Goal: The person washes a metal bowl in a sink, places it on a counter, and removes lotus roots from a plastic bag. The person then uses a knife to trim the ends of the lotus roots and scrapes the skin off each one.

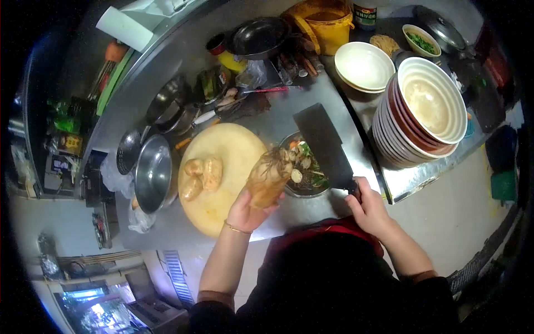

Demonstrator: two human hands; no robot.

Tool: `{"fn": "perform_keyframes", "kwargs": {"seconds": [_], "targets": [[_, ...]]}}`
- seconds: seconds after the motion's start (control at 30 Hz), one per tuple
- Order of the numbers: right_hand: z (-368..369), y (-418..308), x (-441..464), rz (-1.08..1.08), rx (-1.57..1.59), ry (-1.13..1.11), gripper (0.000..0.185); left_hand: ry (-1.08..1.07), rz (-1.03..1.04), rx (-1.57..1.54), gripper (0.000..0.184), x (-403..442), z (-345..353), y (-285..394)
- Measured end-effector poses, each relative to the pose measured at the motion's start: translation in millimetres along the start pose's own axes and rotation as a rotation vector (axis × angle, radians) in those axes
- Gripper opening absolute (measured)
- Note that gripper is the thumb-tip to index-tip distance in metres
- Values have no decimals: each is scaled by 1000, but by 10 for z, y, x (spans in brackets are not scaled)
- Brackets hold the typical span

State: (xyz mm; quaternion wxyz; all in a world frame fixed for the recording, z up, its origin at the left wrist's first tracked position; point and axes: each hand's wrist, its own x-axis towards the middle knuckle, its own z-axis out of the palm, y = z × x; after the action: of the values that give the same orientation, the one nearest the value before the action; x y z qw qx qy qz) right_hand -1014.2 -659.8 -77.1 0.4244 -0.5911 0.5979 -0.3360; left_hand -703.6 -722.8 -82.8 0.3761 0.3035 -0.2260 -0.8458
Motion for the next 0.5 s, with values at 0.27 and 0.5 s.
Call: {"fn": "perform_keyframes", "kwargs": {"seconds": [0.27, 0.5], "targets": [[-114, 118, -223, -114, 3, 142, 39, -6, 40, 44, 79, 117, 17, -42], [-88, 233, -222, -154, 11, 109, 39, -66, -74, -1, 87, 189, 309, 46]]}}
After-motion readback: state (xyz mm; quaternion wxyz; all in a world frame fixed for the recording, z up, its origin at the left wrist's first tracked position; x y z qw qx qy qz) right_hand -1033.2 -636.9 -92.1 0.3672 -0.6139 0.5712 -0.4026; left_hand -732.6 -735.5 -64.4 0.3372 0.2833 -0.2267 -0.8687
